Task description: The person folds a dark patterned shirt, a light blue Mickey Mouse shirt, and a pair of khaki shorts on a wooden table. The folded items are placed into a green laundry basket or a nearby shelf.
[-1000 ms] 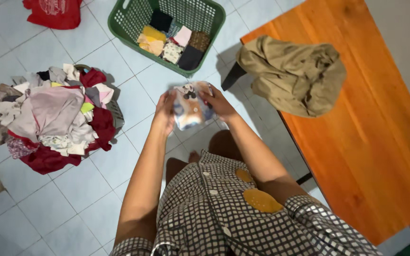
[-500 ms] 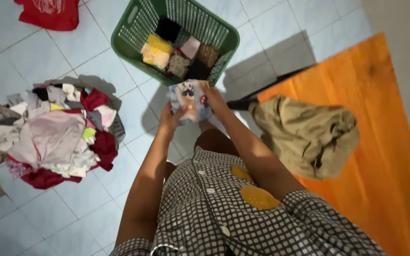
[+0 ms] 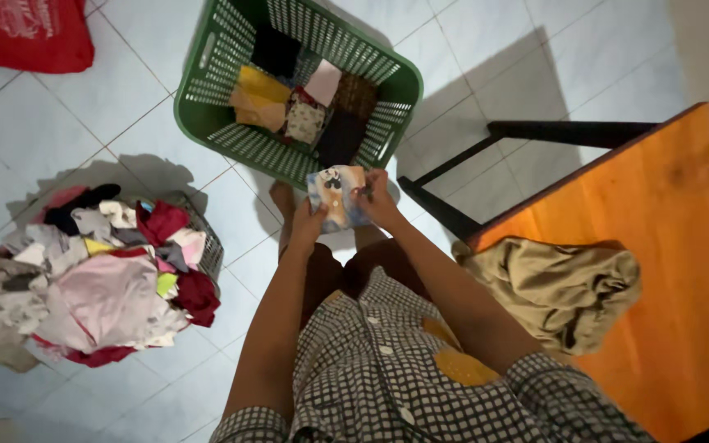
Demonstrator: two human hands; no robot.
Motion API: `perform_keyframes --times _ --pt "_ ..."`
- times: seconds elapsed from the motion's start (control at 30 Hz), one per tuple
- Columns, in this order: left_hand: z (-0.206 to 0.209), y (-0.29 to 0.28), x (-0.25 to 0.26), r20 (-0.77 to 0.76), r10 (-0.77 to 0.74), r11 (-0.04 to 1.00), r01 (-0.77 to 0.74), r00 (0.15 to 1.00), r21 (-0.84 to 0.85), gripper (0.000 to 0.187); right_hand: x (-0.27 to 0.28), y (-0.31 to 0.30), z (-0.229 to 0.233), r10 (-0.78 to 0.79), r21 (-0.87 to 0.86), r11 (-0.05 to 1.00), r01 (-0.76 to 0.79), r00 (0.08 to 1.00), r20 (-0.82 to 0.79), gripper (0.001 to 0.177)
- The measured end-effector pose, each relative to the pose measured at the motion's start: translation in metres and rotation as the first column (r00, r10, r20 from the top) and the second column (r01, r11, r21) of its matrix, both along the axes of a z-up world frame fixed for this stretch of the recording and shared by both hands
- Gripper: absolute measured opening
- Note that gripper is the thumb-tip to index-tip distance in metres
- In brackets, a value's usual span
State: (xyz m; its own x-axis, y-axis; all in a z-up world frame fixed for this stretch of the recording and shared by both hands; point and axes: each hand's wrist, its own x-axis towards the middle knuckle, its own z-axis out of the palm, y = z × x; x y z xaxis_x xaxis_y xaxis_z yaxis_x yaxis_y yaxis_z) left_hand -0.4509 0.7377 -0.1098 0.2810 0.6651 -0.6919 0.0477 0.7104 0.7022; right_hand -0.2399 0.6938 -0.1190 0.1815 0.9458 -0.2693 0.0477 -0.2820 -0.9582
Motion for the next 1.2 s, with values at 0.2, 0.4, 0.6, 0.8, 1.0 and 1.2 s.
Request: perform_keyframes --times 0.2,0.4,0.6,0.8,1.0,1.2 --pt "-0.094 0.067 -0.017 -0.109 -0.231 0.973 0.227 0.967 -0.047 0.052 -0.005 0.039 -0.024 0.290 -0.208 0.939 -0.273 0.955 0.058 0.085" --pt "-0.253 0.150 -0.019 -0.308 -0.419 0.901 0.432 0.854 -0.029 0.060 -0.034 0.089 -0.152 0.069 -0.167 0.984 -0.061 0.997 0.045 0.087" --pt "-0.401 0.191 -0.003 -0.444 -0.350 0.865 0.467 0.825 0.184 0.059 -0.045 0.132 -0.350 0.034 -0.172 0.985 -0.029 0.999 0.026 0.076" --pt "-0.525 0.196 0.011 -0.402 -0.113 0.951 0.216 0.909 0.220 0.056 -0.052 0.148 -0.489 0.113 -0.340 0.938 -0.060 0.984 0.141 0.083" --pt "-0.587 0.185 -0.013 -0.566 -0.159 0.906 0.347 0.809 0.242 0.048 -0.059 0.155 -0.529 0.164 -0.427 0.898 -0.106 0.981 0.101 0.093" --pt "-0.545 0.175 -0.013 -0.564 -0.057 0.933 0.245 0.824 0.264 0.060 -0.042 0.133 -0.490 0.060 -0.442 0.895 -0.059 0.998 -0.011 0.061"
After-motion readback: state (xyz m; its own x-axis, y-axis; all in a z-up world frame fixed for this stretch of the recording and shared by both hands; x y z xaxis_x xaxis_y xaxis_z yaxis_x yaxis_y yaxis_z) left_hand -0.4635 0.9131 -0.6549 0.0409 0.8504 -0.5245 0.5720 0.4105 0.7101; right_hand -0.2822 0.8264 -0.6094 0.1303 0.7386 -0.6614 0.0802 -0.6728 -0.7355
